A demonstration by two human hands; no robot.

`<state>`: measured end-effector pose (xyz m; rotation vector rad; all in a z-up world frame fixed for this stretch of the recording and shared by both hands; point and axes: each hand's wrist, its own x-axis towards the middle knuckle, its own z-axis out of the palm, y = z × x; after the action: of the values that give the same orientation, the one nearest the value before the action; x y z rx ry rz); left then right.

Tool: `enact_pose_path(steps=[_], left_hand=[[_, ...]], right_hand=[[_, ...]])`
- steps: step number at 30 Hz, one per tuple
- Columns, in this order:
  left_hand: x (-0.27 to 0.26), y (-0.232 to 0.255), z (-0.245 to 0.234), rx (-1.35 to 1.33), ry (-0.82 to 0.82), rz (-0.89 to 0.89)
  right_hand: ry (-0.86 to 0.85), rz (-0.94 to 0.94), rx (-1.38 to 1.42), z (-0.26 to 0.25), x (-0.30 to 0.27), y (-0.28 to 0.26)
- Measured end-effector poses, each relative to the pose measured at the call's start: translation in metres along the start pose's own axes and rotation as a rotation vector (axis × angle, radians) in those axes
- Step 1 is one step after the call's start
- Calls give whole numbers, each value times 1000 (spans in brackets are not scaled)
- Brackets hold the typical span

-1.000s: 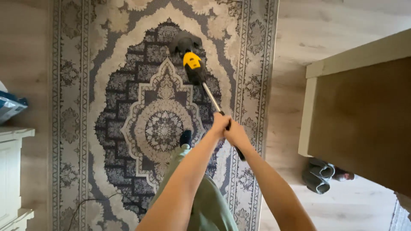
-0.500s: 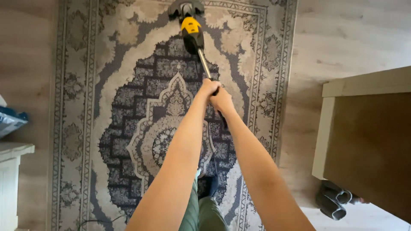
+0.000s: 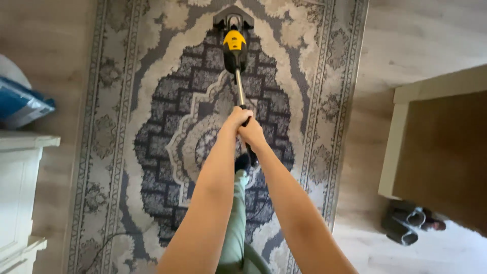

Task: Vacuuming the floor and rug, and then rolling/adjusting the rug to vacuum underneath.

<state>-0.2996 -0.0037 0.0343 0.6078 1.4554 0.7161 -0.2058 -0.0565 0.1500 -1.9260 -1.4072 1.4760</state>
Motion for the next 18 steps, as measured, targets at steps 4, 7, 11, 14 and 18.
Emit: enact_pose_path(steps=[4,7,11,14,18], left_hand=[[-51,-85,2,-58,4,-31],[-109,-128,8,-61,1,-39],[-180,-145,25,-395,-13,-73],[-188,-144,33,-316,20,-110],[-241,-104,26,-509,-41,-108]], right_hand=[[-76,71,58,3,-111,-9],[-127,134,2,6,-178,11],[-183,157,-142,-1,-231,33],[-213,139,-232,-12,-251,16],[-256,127,-196,-31,-260,10]])
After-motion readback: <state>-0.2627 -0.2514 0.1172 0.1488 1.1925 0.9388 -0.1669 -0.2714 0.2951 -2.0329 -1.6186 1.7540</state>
